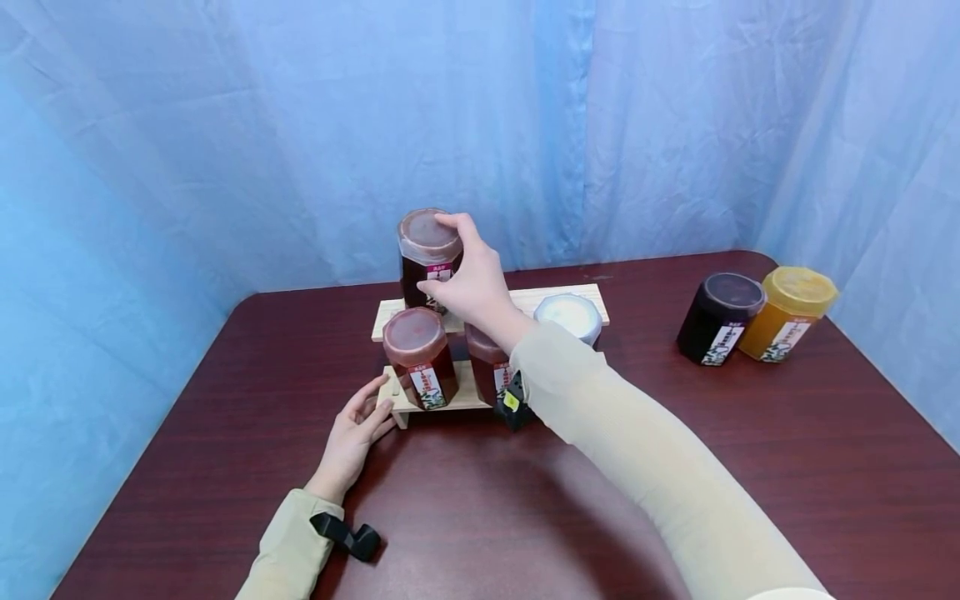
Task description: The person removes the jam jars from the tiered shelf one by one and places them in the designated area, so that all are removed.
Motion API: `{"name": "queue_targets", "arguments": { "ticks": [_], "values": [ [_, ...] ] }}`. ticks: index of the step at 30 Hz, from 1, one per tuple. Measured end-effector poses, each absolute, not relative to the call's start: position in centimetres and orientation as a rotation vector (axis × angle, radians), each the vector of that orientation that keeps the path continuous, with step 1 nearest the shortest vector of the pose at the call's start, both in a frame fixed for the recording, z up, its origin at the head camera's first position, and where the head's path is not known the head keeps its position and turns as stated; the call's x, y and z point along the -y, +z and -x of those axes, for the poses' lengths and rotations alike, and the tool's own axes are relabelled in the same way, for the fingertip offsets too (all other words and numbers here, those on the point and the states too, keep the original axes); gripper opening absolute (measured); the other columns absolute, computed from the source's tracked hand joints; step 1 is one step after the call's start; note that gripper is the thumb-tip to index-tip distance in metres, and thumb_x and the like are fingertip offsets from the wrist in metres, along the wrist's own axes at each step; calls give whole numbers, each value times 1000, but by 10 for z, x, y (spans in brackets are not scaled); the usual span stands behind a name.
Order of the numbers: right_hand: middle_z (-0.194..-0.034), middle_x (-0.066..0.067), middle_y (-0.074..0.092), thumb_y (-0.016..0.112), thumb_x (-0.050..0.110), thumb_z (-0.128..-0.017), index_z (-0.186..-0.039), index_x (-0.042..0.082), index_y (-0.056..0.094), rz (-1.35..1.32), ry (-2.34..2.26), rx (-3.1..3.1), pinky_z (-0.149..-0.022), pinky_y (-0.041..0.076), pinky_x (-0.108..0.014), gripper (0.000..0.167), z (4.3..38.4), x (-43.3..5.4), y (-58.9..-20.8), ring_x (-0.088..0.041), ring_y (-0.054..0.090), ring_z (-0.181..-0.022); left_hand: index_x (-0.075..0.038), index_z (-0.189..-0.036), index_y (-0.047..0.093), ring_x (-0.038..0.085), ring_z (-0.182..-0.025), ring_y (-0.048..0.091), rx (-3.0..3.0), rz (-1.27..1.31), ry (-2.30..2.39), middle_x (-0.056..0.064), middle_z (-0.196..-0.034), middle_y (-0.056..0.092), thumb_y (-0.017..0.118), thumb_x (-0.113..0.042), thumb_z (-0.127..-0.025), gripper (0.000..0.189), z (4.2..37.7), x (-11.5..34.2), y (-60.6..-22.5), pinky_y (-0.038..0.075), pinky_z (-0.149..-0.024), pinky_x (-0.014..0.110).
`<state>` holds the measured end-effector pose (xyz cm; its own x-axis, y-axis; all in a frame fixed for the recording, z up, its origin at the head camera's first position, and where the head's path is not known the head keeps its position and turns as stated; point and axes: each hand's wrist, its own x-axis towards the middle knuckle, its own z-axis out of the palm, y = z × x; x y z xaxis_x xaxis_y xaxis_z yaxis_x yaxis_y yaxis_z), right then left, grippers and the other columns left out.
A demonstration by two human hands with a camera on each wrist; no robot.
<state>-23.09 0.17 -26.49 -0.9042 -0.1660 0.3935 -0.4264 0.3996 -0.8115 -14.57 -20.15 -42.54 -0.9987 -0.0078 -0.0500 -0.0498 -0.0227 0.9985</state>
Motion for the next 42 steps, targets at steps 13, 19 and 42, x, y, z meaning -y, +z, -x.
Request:
{"name": "queue_targets", "arguments": {
  "ticks": [13,19,42],
  "values": [
    [-131,-10,52,80,8,-73,-136,19,39,-530,1631,2201,-84,50,-34,75,222,-15,-265,-21,56,-117,-8,-142,39,1,-101,59,-2148,61,2228,20,-134,46,52,-6,-96,48,147,199,-432,51,-84,23],
    [-133,-10,51,79,5,-73,-136,15,40,-562,1667,2101,-92,48,-33,75,219,-24,-265,-23,56,-119,-9,-142,39,1,-101,59,-2155,59,2221,20,-135,46,52,-7,-96,48,148,200,-431,51,-85,24],
    [-121,-10,53,78,-10,-68,-136,10,39,-571,1835,1942,-67,56,-25,81,196,-78,-256,-18,59,-100,-2,-141,38,2,-98,60,-2188,26,2241,12,-125,52,57,-11,-94,51,147,201,-432,52,-82,23]
  ]
}}
